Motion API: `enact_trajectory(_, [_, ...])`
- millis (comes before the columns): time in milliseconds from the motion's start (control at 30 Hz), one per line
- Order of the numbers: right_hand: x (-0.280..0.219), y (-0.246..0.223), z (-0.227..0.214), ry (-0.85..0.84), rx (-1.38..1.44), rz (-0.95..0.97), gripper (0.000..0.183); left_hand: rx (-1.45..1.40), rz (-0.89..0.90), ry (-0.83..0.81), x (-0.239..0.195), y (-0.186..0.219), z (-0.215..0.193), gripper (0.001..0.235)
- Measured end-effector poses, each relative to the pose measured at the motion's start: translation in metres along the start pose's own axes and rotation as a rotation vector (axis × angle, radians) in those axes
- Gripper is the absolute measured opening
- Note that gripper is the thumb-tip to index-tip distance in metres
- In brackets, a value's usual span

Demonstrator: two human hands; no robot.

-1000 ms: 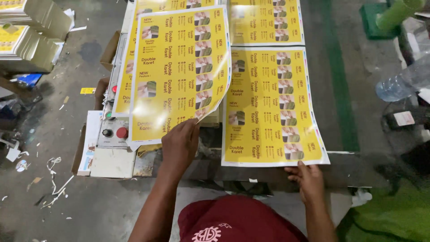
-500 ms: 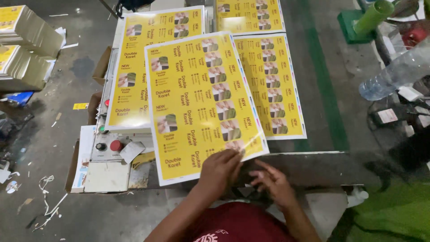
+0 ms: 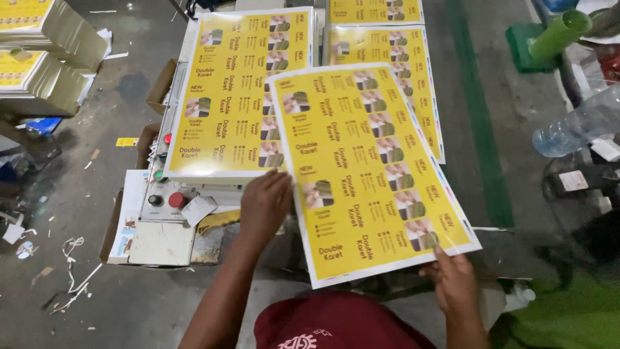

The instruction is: Manually sorting and checking stacks of printed paper sheets at a print shop workstation.

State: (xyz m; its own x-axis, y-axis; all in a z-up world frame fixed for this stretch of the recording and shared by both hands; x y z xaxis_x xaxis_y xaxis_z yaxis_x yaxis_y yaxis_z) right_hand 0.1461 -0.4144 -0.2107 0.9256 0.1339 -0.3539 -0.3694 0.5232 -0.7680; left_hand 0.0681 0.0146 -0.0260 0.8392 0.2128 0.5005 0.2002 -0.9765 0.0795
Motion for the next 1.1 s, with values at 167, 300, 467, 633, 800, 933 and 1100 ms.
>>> enact_trajectory(167, [-0.023,-0.015,-0.033,0.202,-0.167,0.029,0.023,0.128,-0.006,-0.043,-0.007,-0.039,0.032,0.06])
enact_trajectory(300, [-0.027,-0.004,-0.066,0.246,-0.183,0.042,0.032,0.295,0.038,-0.185,-0.016,-0.037,0.044,0.068])
enact_trajectory(467, [-0.041,0.001,-0.066,0.263,-0.191,0.101,0.029,0.275,0.072,-0.048,0.001,-0.024,-0.013,0.034])
enact_trajectory(633, [-0.045,0.01,-0.068,0.272,-0.237,0.14,0.027,0.108,-0.062,0.194,0.018,-0.007,-0.078,0.008])
enact_trajectory(800, [-0.048,0.018,-0.063,0.315,-0.236,0.167,0.027,0.029,-0.106,0.128,0.009,0.005,-0.069,0.015])
enact_trajectory(933, [-0.041,0.017,-0.054,0.28,-0.257,0.218,0.024,-0.025,-0.138,0.073,-0.006,0.003,-0.047,0.011])
enact_trajectory(1100, [-0.011,0.004,-0.026,0.169,-0.286,0.134,0.027,-0.063,-0.106,0.154,-0.002,0.012,-0.059,0.008])
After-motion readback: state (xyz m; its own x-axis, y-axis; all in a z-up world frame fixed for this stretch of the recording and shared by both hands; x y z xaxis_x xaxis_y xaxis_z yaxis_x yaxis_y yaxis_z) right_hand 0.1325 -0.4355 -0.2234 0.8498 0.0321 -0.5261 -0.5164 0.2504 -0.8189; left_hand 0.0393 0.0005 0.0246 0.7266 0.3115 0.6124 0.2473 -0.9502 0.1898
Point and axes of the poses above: each hand's wrist, its own x-axis towards the middle knuckle, its own z-axis out of the palm, y = z × x, the point moved 5 cm from there along x, towards the middle knuckle, and after that the axes turned 13 degrees about x, right-handed, at the moved point
